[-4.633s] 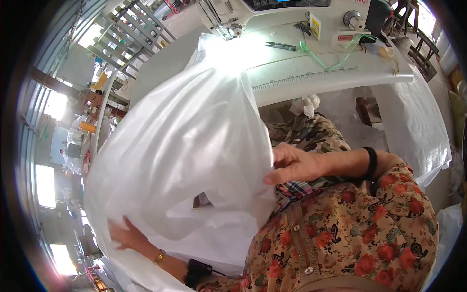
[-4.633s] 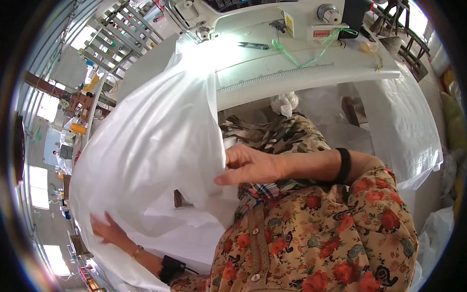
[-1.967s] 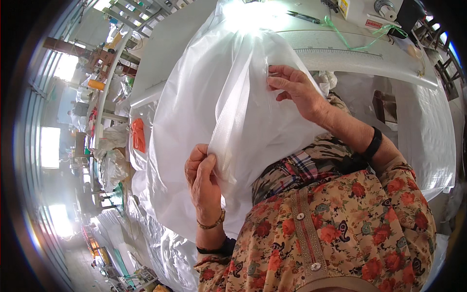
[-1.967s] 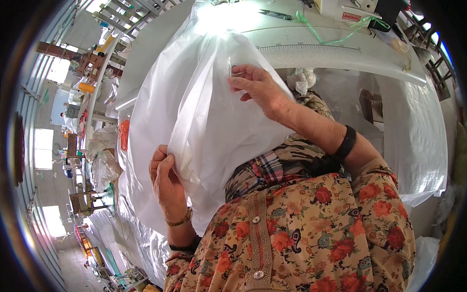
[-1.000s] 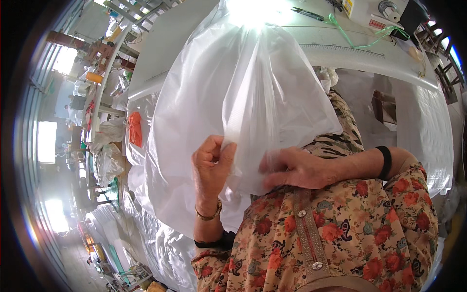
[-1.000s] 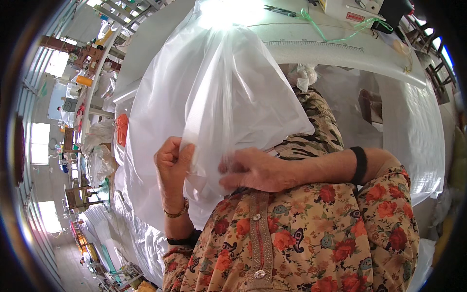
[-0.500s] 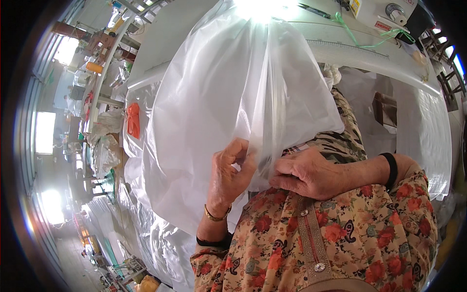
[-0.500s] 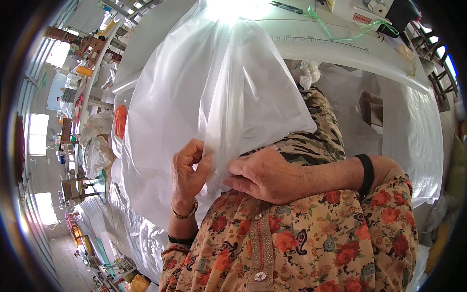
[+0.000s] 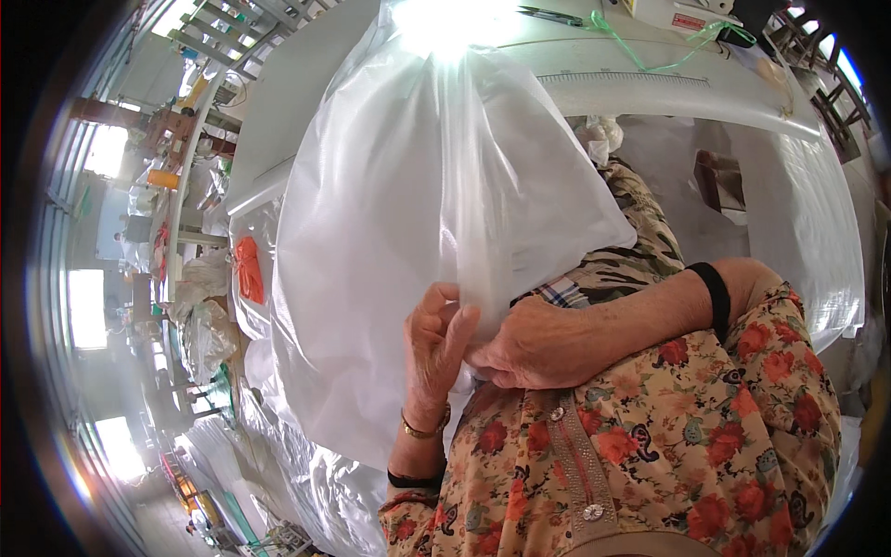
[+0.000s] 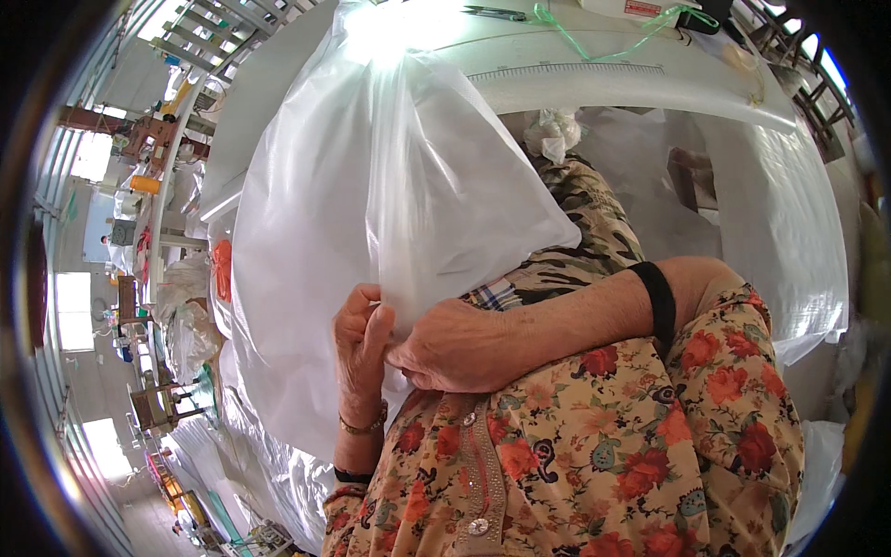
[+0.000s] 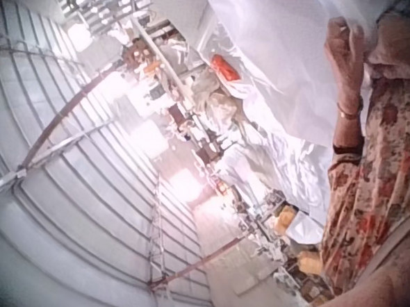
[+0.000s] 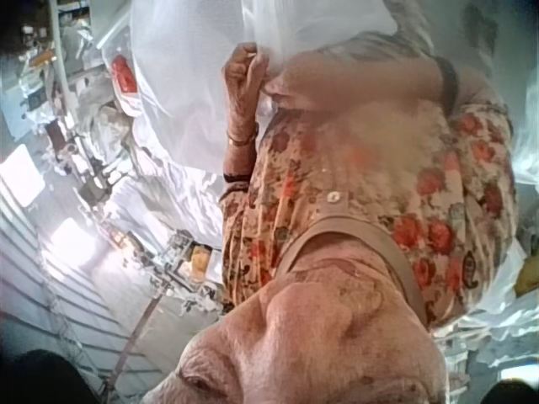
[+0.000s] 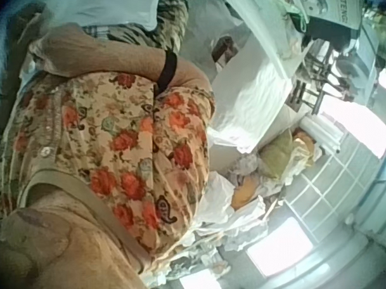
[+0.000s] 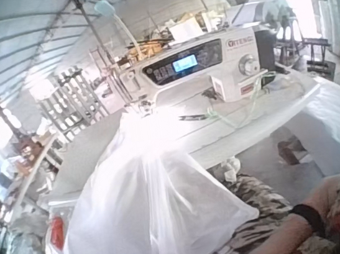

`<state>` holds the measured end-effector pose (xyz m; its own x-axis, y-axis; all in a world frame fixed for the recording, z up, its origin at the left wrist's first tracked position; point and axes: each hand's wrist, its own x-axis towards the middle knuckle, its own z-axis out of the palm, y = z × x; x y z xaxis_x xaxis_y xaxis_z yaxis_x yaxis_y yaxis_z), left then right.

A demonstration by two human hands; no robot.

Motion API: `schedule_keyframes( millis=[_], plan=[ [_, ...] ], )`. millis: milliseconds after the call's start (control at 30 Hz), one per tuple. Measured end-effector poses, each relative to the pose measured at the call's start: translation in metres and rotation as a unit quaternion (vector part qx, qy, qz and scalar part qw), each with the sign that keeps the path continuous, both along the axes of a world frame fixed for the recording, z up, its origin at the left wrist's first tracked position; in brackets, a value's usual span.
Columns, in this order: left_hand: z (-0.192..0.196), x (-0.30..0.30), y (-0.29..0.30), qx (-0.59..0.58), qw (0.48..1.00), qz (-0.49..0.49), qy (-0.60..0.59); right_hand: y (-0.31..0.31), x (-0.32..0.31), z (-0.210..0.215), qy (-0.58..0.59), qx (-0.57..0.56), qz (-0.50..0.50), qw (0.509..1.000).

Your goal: Sewing large white plastic or woven polymer sheets using an industrial sewing machine.

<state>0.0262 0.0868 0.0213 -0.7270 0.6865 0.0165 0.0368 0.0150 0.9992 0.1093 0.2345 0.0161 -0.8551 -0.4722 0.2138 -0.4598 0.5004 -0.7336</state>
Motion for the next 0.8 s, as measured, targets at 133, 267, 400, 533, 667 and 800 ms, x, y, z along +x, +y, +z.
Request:
schedule_keyframes(
  millis=[133,267,400,533,667,800],
  plan=[
    [-0.01,-0.009,-0.002,-0.07,0.997,0.01,-0.015,0.028,0.004,0.002,0.173,0.069,-0.072,0.98],
    [-0.011,-0.012,-0.009,-0.035,0.999,0.037,0.002,0.085,-0.001,-0.017,0.263,0.095,-0.475,0.834],
    [0.007,-0.008,-0.001,-0.041,0.999,0.034,-0.002,0.114,0.035,-0.071,0.023,0.118,-0.478,0.87],
    [0.017,-0.004,0.001,-0.022,0.999,0.024,-0.016,0.086,0.04,-0.034,0.045,0.068,-0.433,0.898],
    [0.015,-0.003,0.007,-0.019,0.999,0.002,0.034,0.053,0.027,0.01,0.045,-0.008,-0.271,0.962],
    [0.013,-0.004,0.01,-0.062,0.993,-0.03,0.101,0.036,0.016,0.032,0.022,-0.009,-0.221,0.975]
  ],
)
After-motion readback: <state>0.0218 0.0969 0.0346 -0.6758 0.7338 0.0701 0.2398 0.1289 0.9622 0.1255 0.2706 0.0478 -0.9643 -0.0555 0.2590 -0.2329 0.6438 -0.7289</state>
